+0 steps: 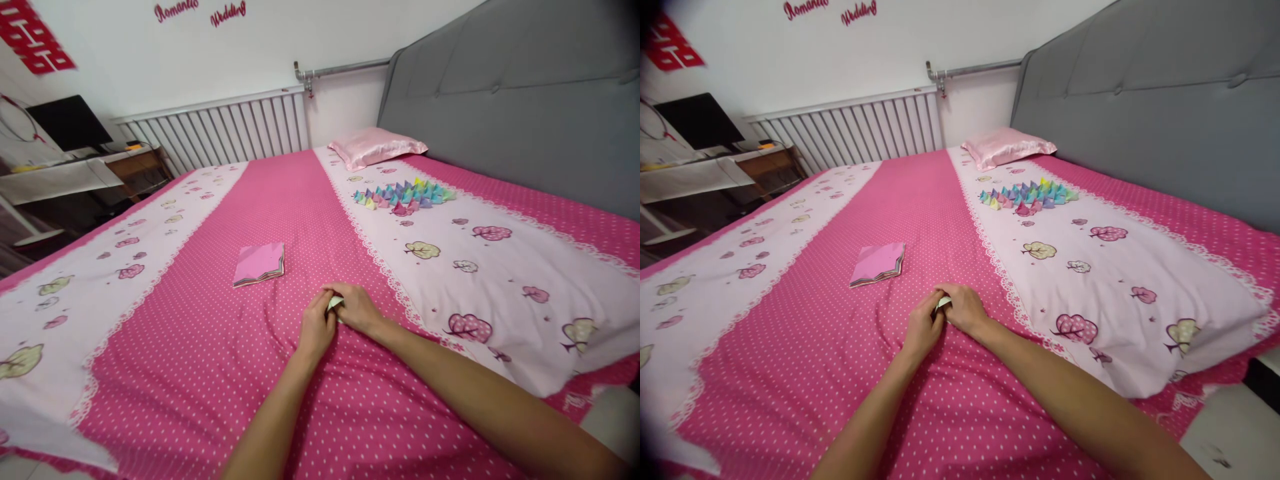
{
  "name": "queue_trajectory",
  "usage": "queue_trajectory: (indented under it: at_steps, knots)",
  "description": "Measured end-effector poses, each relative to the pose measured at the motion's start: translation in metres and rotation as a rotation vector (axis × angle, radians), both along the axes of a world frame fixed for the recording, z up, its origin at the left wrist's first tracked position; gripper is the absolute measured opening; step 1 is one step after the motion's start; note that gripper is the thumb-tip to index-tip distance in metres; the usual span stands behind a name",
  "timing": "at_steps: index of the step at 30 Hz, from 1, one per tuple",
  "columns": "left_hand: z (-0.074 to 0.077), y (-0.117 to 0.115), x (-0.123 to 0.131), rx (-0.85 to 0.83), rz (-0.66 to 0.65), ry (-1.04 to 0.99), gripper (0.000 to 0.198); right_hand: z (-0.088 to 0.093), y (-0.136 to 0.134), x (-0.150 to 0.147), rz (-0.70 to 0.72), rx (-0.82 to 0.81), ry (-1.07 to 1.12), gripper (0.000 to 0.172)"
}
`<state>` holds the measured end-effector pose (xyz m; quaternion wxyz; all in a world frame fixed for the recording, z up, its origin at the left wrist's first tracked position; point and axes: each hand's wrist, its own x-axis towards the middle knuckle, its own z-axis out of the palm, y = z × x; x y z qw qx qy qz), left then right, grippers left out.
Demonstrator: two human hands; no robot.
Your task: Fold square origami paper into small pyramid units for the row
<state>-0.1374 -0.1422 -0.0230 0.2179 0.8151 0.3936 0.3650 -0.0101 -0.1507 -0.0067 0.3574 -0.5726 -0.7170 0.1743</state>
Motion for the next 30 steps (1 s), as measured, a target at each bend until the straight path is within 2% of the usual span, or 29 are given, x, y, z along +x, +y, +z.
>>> queue_trajectory:
  at_steps: [23,26,30]
  knots:
    - [-0.0013,0.0006,0.0003,0.022,0.027,-0.001,0.044,0.0020,-0.0010,-0.0004,-0.005,-0.019,0.024,0.037]
    - [-0.0040,0.0017,0.0003,0.045,0.079,-0.027,0.048,0.0015,-0.0006,-0.0010,-0.019,-0.026,0.056,0.039]
    - [-0.0068,0.0026,-0.0005,0.020,0.214,-0.122,0.052,-0.0018,0.0025,-0.0013,-0.085,-0.069,0.139,0.048]
